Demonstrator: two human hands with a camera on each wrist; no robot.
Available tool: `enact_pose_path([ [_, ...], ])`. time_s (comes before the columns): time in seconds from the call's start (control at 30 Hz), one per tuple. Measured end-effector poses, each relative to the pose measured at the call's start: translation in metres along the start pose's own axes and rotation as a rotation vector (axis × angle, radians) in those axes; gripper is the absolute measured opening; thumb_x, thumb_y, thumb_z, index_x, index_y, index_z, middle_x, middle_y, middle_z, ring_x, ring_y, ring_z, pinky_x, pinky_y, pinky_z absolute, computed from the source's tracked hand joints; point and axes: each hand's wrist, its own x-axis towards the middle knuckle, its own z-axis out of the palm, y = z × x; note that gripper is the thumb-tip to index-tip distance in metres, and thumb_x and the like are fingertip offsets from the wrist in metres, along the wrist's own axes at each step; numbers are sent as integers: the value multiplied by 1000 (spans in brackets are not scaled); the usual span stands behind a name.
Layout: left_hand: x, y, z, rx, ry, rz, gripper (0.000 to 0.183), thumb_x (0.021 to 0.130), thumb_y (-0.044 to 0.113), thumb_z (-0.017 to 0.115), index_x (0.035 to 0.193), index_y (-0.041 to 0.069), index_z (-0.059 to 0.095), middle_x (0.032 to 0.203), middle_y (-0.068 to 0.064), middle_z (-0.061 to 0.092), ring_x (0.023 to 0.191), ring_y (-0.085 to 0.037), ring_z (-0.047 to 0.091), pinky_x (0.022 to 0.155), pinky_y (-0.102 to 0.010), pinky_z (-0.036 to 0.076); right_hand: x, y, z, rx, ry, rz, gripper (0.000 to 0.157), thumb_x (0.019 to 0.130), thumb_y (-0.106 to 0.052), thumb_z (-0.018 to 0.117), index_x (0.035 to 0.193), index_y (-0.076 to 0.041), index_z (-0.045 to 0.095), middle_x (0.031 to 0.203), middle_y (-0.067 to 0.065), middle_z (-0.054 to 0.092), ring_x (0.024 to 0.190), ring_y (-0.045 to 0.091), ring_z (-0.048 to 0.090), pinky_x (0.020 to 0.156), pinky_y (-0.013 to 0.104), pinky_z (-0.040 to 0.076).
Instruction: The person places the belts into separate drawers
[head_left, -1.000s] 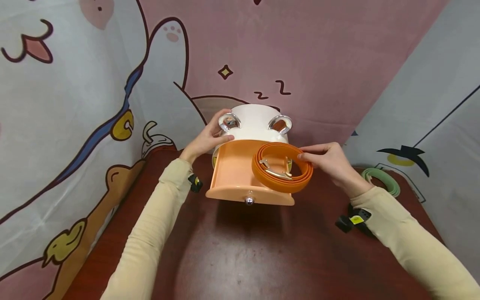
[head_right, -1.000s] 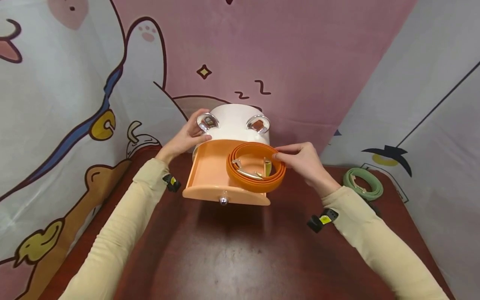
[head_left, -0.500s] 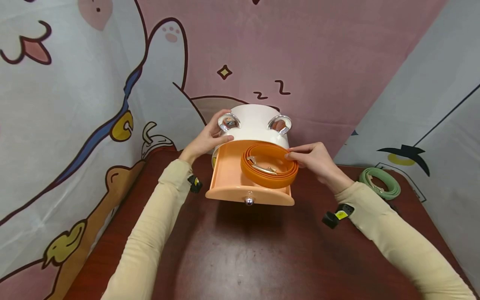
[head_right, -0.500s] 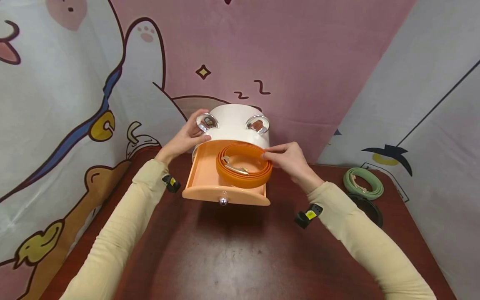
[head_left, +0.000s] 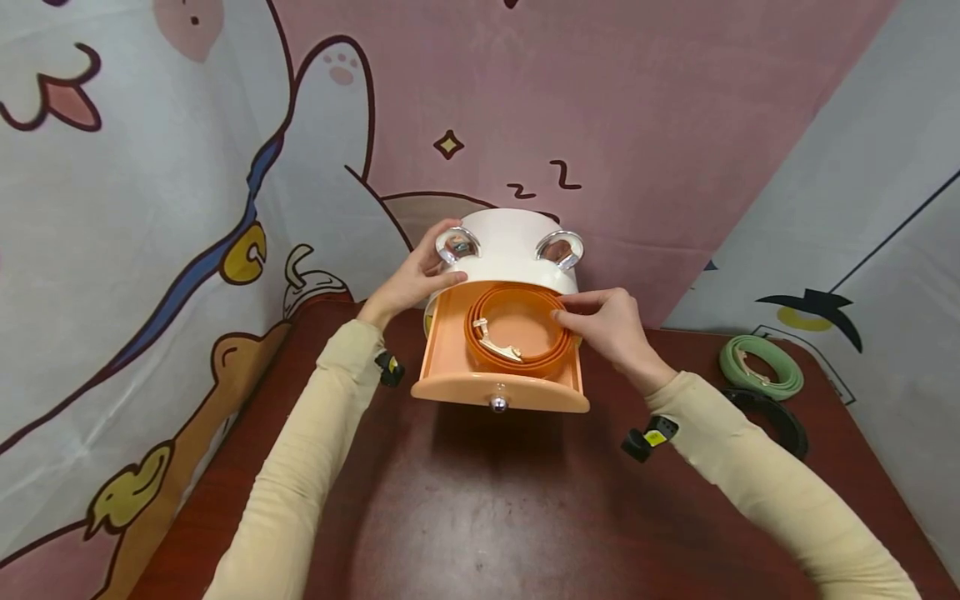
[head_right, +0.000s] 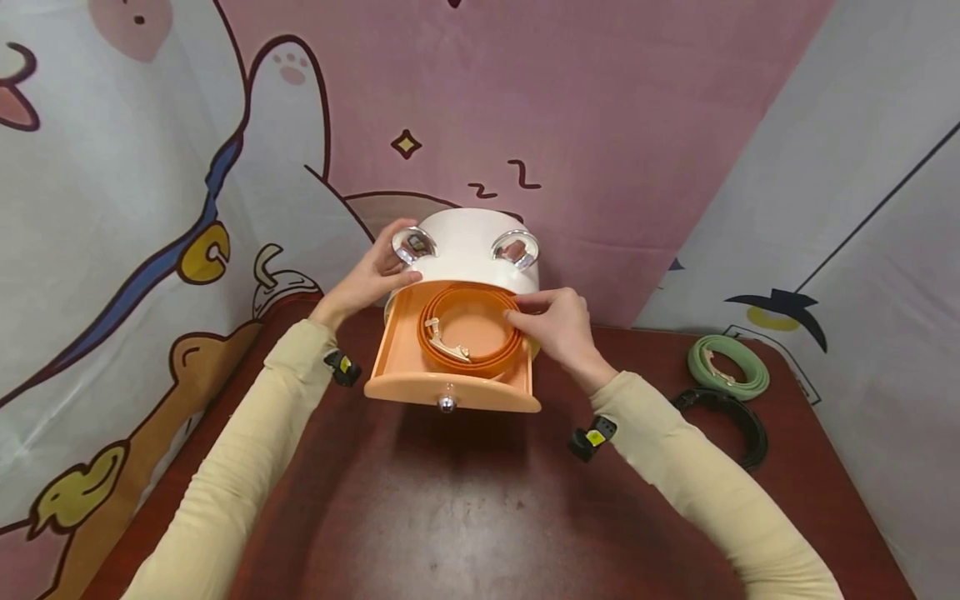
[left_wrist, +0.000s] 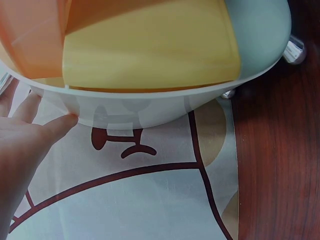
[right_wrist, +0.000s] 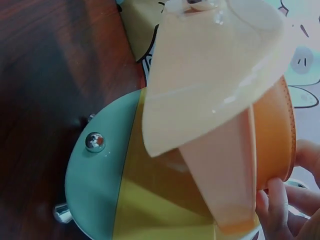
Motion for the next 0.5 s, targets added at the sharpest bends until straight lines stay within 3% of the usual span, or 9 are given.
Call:
enact_pose_path([
  [0.27,-1,2,0,-9,6,-8,75,90,-10,60,150,13,22,142,-17,42,129,-25,44,109,-47,24,0,-5,8,-170,59,-101,25,78,-21,79,97,-6,78,86,9,73,77,25,63,64,32,42],
  [0.5,-3,18,5,-11,2,-24,74,89,-12,60,149,6,20,142,-24,40,129,-30,43,109,-51,23,3,-9,10,-244,-24,-153,24,80,-22,78,98,-7,78,88,7,73,82,26,66,69,39,46],
])
